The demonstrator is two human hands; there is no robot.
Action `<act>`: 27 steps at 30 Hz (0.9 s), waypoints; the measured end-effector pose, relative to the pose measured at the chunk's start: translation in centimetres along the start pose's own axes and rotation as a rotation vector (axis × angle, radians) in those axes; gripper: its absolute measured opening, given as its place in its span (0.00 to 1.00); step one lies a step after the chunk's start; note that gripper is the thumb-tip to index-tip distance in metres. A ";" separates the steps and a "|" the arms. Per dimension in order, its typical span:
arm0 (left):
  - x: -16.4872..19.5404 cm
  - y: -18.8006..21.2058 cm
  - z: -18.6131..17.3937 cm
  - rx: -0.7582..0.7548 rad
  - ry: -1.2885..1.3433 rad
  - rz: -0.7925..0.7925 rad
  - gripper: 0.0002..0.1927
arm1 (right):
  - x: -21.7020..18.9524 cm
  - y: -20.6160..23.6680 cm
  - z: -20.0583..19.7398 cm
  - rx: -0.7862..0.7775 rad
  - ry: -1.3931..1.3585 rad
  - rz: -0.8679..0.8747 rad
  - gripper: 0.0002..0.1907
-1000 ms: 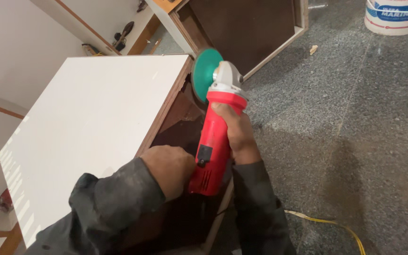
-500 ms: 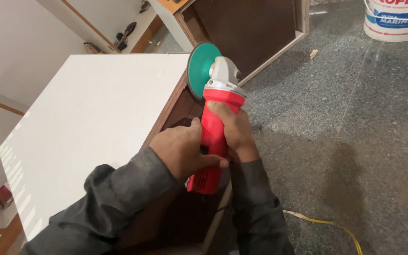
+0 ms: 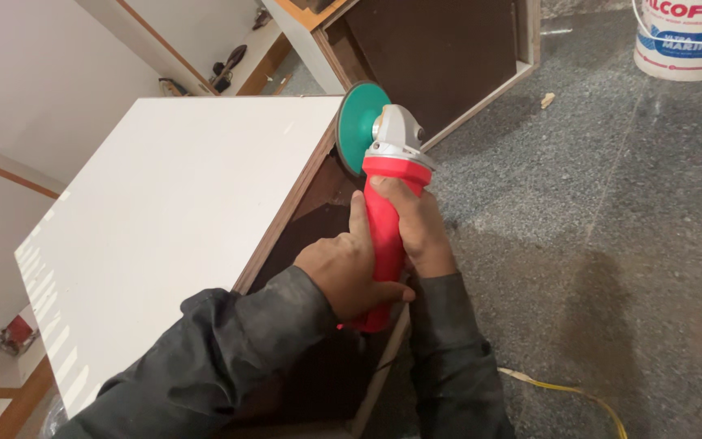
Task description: The person uses a power sander to smooth the edges of a white laminate furniture piece, removes tape from the edges by hand, and then continues sanding the wood.
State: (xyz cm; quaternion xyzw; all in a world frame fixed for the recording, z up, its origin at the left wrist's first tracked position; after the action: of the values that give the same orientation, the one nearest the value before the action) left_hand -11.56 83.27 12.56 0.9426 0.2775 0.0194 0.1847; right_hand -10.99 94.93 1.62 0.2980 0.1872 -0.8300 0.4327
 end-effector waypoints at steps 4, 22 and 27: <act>-0.1 -0.2 0.3 0.048 -0.024 0.003 0.69 | -0.2 0.2 0.4 -0.017 -0.034 -0.022 0.18; 0.4 -0.2 0.8 0.031 -0.051 0.004 0.67 | 0.2 0.6 0.0 -0.026 0.007 -0.003 0.20; 0.5 -0.4 1.1 0.006 -0.098 0.013 0.66 | 0.6 0.6 -0.4 0.003 -0.002 0.044 0.19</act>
State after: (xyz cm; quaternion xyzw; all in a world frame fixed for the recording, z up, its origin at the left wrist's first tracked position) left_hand -11.17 83.46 11.32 0.9449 0.2619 -0.0262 0.1948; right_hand -10.62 94.50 0.87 0.3020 0.1789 -0.8208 0.4507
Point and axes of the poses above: each hand's wrist, its own y-axis away from the middle knuckle, its own z-axis out of the palm, x = y × z, the point moved 2 cm from there along -y, towards the middle knuckle, and after that the axes turned 6 degrees about -x, right-handed, at the moved point
